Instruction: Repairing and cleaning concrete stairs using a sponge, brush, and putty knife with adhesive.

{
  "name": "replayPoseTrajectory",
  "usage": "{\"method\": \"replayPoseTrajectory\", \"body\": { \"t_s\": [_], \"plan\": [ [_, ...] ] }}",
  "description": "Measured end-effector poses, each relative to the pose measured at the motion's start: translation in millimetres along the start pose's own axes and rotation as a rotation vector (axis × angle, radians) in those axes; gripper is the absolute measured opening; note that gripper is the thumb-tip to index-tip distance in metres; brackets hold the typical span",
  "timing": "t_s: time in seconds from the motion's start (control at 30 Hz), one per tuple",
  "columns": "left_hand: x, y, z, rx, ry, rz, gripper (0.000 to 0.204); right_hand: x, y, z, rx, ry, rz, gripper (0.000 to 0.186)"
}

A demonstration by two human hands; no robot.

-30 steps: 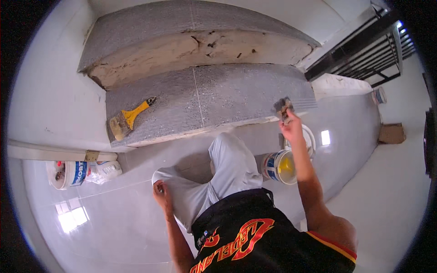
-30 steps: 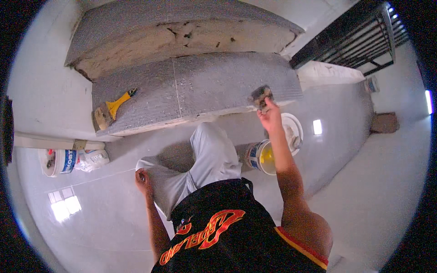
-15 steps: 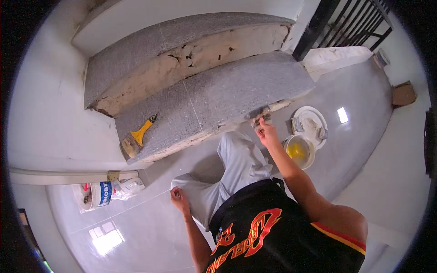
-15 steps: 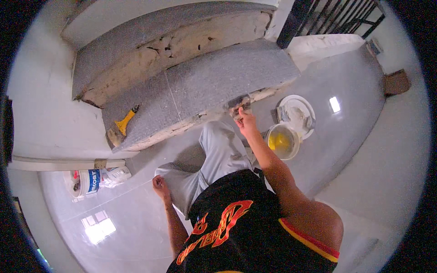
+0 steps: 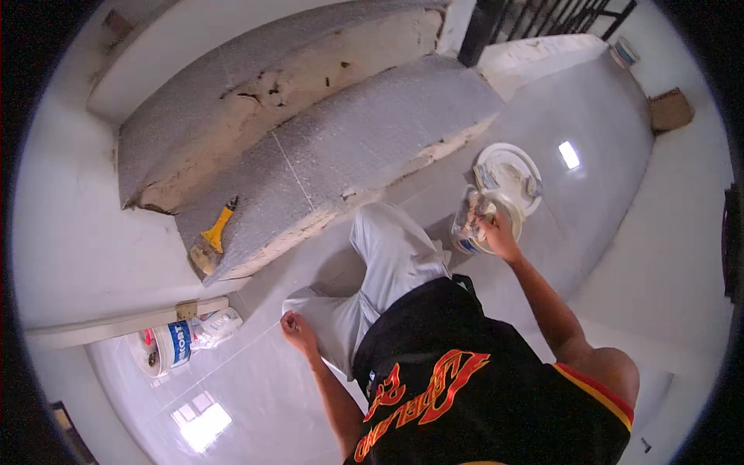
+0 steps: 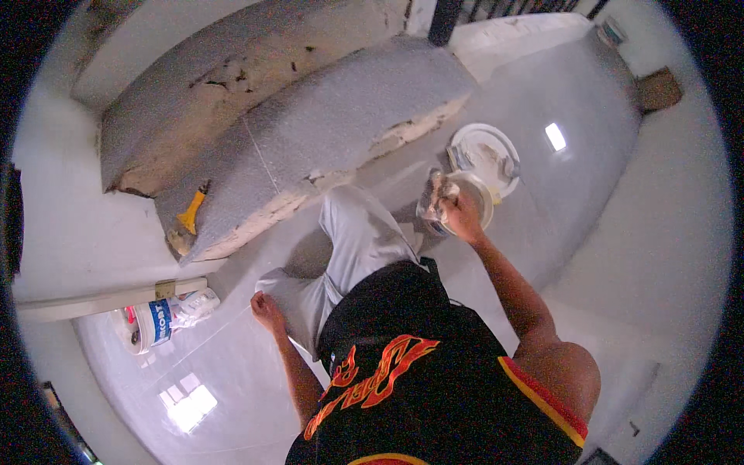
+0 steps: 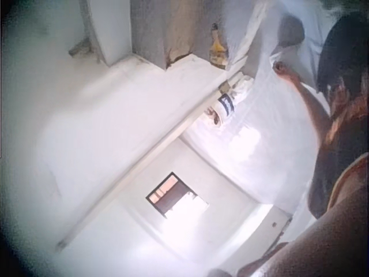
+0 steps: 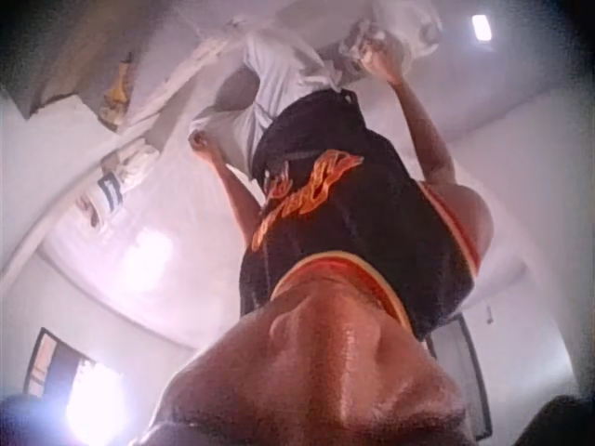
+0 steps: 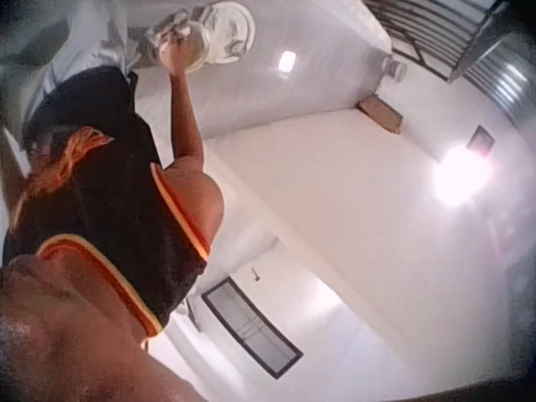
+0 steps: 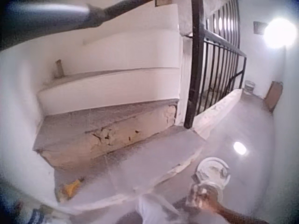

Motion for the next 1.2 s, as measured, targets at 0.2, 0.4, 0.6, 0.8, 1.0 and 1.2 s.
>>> {"method": "replayPoseTrajectory", "body": {
  "t_s": [0.2,0.4,0.6,0.8,1.0,1.2],
  "plan": [
    [-7.2,0.8,-3.3,-0.034,-0.001,-0.003,0.020,-3.0,58.3,51.6,-0.806,0.063,0.530,0.024],
    [-8.6,-0.3,-5.2,-0.049,-0.014,0.042,0.019,106.5,58.7,96.7,-1.236,-0.019,0.934,0.034],
    [-6.0,4.0,-2.1,-0.017,0.048,0.027,0.015,208.4,43.5,116.7,-1.032,-0.088,0.769,0.041],
    [7.0,8.9,7.6,0.057,0.031,-0.031,0.012,192.6,46.5,120.2,-1.046,-0.575,0.452,0.058],
    [-2.6,-21.6,-3.1,-0.046,0.013,0.207,0.014,246.9,101.2,133.3,-1.193,-0.767,0.709,0.073],
    [-8.4,2.9,1.7,-0.007,-0.065,0.150,0.016,99.8,72.3,40.0,-1.088,-0.356,0.659,0.026]
  ]
}}
Point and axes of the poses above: each hand's wrist, its own z-axis away from the middle knuckle, its own y-axis out of the back of the hand, x = y × z, the point moved 1 cm from there along -z, towards the middle knuckle, and after that the axes turned 12 degrees about -x, right-handed, at the moved point
